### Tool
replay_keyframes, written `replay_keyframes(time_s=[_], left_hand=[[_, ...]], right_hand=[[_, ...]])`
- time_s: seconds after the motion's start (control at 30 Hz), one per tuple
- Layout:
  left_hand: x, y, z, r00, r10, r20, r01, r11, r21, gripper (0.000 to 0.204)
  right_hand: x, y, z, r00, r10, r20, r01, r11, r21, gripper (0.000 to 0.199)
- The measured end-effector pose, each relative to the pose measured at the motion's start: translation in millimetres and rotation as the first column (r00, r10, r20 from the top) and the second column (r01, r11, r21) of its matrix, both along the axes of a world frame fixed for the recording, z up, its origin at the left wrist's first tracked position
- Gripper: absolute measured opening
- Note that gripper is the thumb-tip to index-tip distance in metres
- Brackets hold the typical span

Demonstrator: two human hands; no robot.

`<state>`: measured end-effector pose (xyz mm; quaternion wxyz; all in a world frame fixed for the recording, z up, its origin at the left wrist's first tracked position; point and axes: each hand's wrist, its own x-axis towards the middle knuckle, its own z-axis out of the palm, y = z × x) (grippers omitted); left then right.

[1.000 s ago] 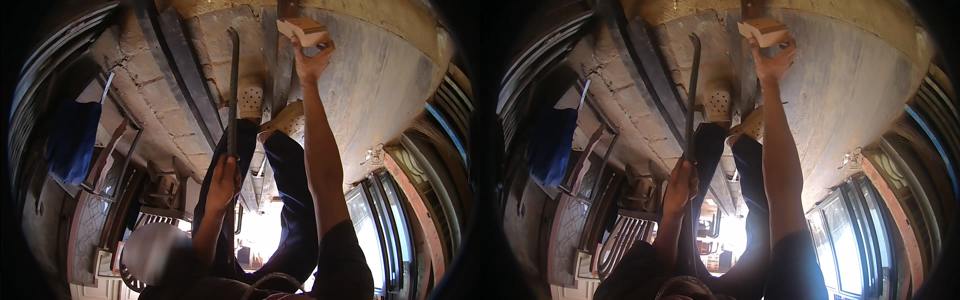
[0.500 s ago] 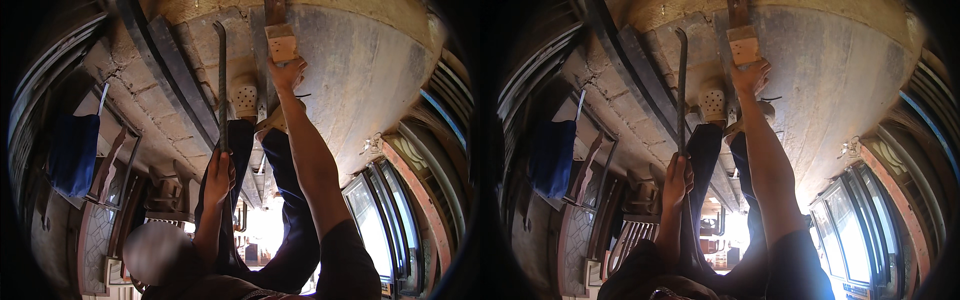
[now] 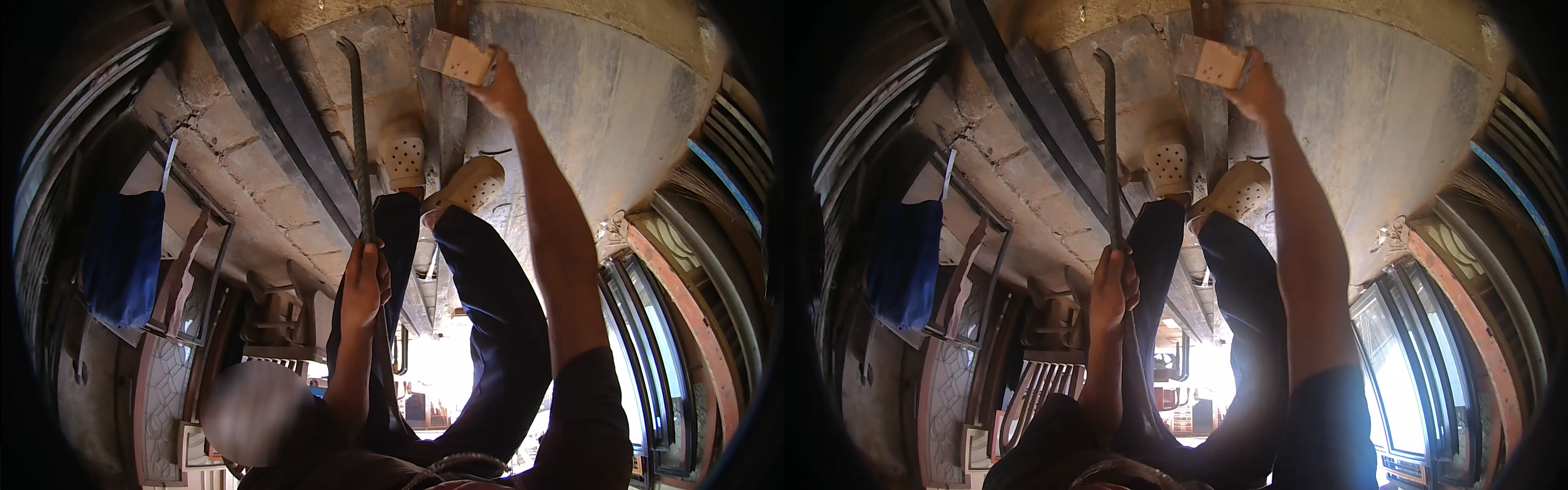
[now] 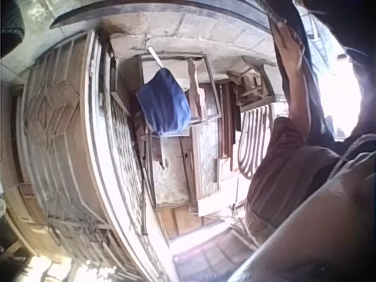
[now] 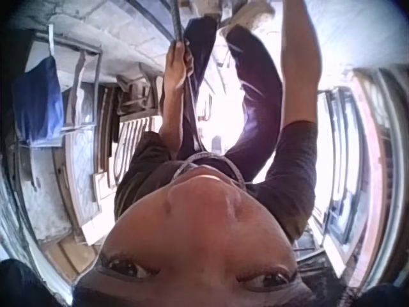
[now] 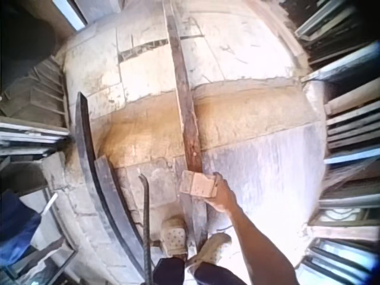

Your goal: The person sits on the floor and uses a hammer to bend and shape a long metal rod against a wooden plank. They repeatedly adjust the rod's position and strike it to achieve a curved form.

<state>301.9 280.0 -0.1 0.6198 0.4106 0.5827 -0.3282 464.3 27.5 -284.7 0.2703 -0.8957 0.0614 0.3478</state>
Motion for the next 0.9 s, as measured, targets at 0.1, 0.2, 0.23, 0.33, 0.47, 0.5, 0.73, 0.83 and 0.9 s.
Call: replay_keyframes(time_s=[0.1, 0.2, 0.23, 0.33, 0.47, 0.5, 0.73, 0.83, 0.9], left_hand=[[0.6, 2.1, -0.8, 1.000, -0.004, 0.002, 0.004, 1.000, -0.002, 0.025], [0.2, 5.0, -2.1, 1.000, 0.000, -0.003, 0.000, 1.000, 0.008, 0.025], [0.2, 4.5, -2.2, 1.000, 0.004, 0.021, -0.004, 1.000, 0.005, 0.025], [3.0, 1.2, -2.6, 1.000, 0.022, -0.004, -0.022, 1.000, -0.003, 0.025], [7.1, -3.7, 0.3, 1.000, 0.002, -0.017, -0.002, 1.000, 0.007, 0.026], [6.0, -4.6, 0.2, 1.000, -0.003, -0.021, 0.003, 1.000, 0.009, 0.026], [8.5, -1.1, -1.1, 0.999, -0.018, -0.028, 0.018, 1.000, -0.014, 0.025], [9.6, -6.1, -0.4, 0.999, -0.043, -0.025, 0.043, 0.999, 0.002, 0.025], [11.7, -10.9, 2.1, 0.997, -0.081, -0.021, 0.081, 0.997, 0.013, 0.025]], right_hand=[[46.8, -22.2, -11.9, 0.985, 0.167, 0.048, -0.163, 0.983, -0.087, 0.093], [67.6, 5.5, 21.8, 0.973, 0.219, -0.069, -0.229, 0.950, -0.213, 0.092], [61.5, 9.0, 23.6, 0.992, 0.108, -0.065, -0.120, 0.968, -0.221, 0.094], [30.9, 20.3, 22.4, 0.992, -0.126, 0.007, 0.125, 0.967, -0.221, 0.101], [4.9, 54.5, 16.7, 0.932, -0.276, 0.235, 0.306, 0.947, -0.098, 0.102], [2.6, 61.3, 11.4, 0.898, -0.335, 0.283, 0.364, 0.930, -0.054, 0.101], [30.3, 91.0, 7.5, 0.856, -0.378, 0.353, 0.438, 0.893, -0.104, 0.091], [48.8, 99.0, 6.5, 0.867, -0.365, 0.341, 0.428, 0.894, -0.131, 0.094], [53.5, 97.2, 4.0, 0.814, -0.414, 0.408, 0.512, 0.843, -0.166, 0.091]])
